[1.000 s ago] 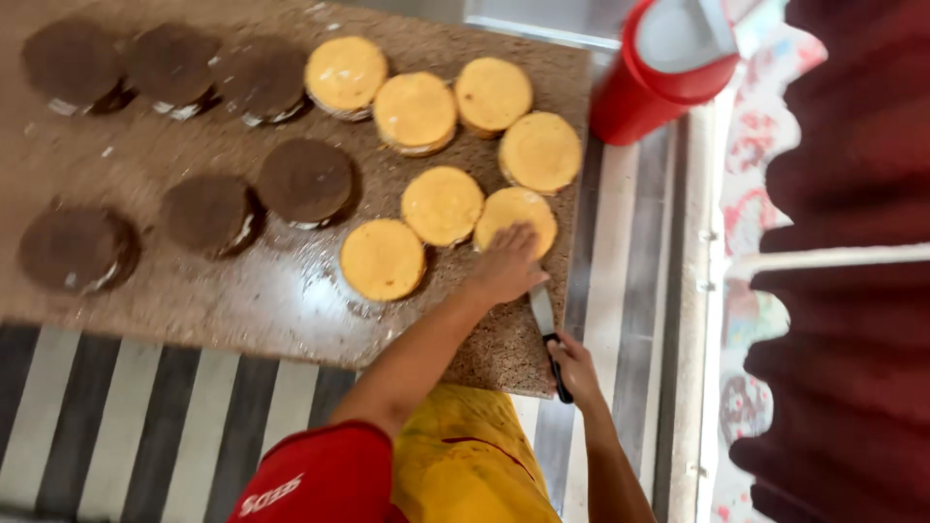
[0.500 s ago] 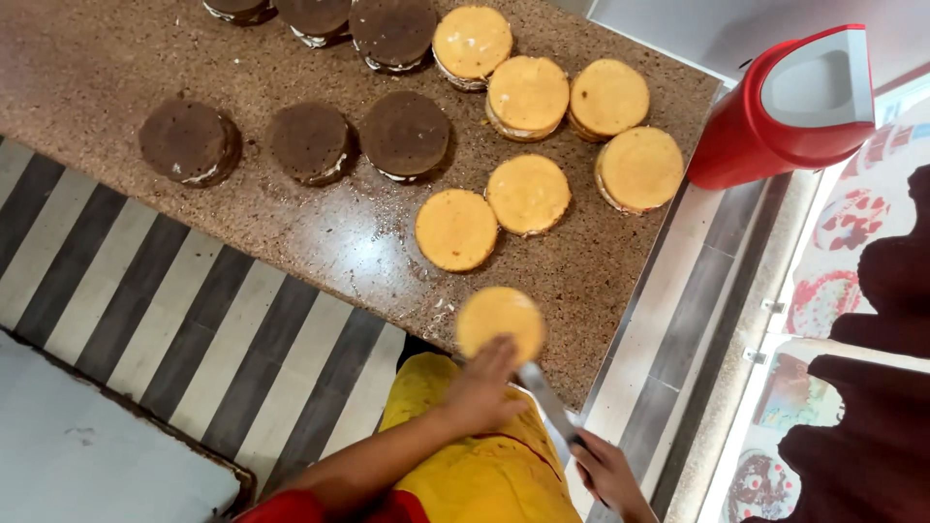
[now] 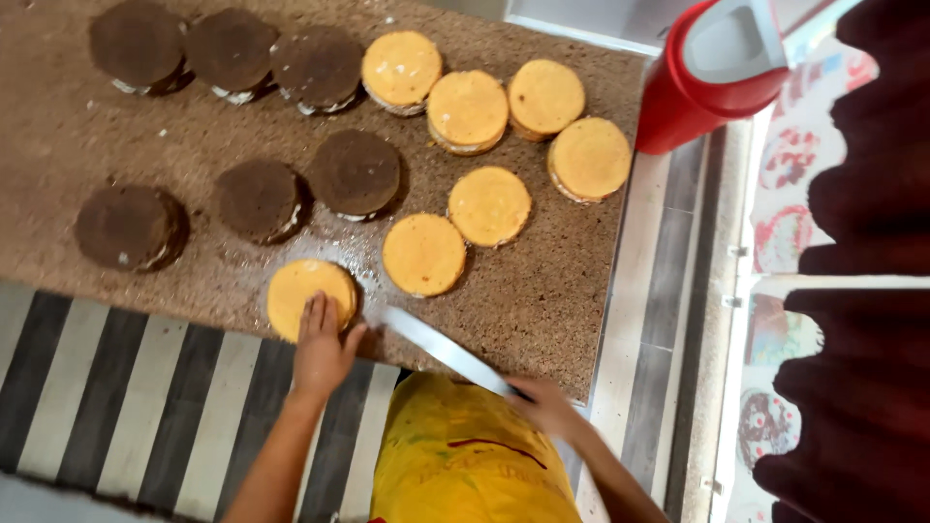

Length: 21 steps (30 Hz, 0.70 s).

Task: The person sprinkles syrup from a plastic bottle over round sponge cake layers arranged on a counter, then uses a knife to lift and stack the moistened layers into piles, working through the chocolate and yellow layers one at a time.

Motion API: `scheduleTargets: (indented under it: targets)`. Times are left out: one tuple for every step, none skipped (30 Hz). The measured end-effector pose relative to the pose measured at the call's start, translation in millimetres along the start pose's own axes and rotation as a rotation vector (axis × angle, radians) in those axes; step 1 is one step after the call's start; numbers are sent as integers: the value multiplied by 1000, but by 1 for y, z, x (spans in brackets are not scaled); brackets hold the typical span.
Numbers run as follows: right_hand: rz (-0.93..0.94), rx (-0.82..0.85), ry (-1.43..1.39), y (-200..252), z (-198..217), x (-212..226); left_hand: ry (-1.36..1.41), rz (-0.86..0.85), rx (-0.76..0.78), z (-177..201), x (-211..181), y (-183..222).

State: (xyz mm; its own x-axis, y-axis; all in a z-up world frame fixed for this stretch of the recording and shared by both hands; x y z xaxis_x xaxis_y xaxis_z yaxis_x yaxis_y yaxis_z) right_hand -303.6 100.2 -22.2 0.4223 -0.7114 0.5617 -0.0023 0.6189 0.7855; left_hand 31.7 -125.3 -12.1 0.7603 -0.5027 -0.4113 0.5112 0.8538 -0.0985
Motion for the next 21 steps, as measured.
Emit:
scheduleTargets:
  targets:
    - [-5,-20,-9,15,10,-36,9,-20,0,3,-19,-17]
    - [-176,-122,-211,31,23,-80,89,-53,-42,8,-39,-32]
    - [-348,-222,-410,54,33,-127,172,-76,-80,13,-60,-41]
    - [-355,-236,-415,56,39,-121,184,-87,-77,4,-80,-62]
    - [-363,-306,-447,58,46,-115,295,-170,-72,-4,-103,-84]
    - [-371,-377,-479,61,51,-109,406,-253,-65,-10,-126,-105]
    - [-370,-394,-488,44,56,-87,413,-271,-66,-18,-143,-131]
    - [-251,-425,-496,28,62,-59,355,-404,0,-27,-167,-156]
    - [-131,-451,-499,11,69,-31,289,-530,65,-36,-190,-178]
    - [-129,-463,-504,-8,72,-8,292,-543,63,-50,-187,-194]
    - [-173,-481,-473,-27,75,14,243,-595,111,-66,-188,-209]
    - [-218,-498,-443,-46,80,36,192,-647,158,-83,-189,-226]
    - [-218,-512,-448,-54,84,48,197,-660,155,-77,-186,-235]
    - [-183,-520,-452,-63,90,62,144,-610,211,-76,-180,-246]
    - [-152,-525,-459,-71,92,73,92,-559,272,-75,-174,-253]
    - [-157,-536,-465,-61,95,77,97,-572,275,-67,-169,-254]
    - [-147,-476,-439,-55,93,84,59,-516,324,-62,-159,-258]
    - [-136,-416,-413,-48,92,91,20,-460,373,-56,-149,-262]
    - [-145,-431,-429,-33,84,59,23,-482,381,-60,-153,-265]
    - [-169,-464,-469,-17,74,27,-3,-511,410,-65,-156,-268]
    - [-195,-493,-499,1,65,-6,-24,-529,436,-71,-161,-267]
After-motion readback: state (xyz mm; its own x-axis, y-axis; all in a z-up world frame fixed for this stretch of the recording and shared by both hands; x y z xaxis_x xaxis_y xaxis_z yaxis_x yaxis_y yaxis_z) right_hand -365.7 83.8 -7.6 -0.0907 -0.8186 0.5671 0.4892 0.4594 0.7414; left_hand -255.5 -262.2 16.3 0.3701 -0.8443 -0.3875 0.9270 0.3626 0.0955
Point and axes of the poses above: each hand's wrist, its own y-axis away from the middle knuckle, its own z-axis out of the back of the hand, x = y × z, the point moved 5 cm from there along -y, towards the middle knuckle, and after that the axes turned 7 degrees about -z, right-handed, at the moved point
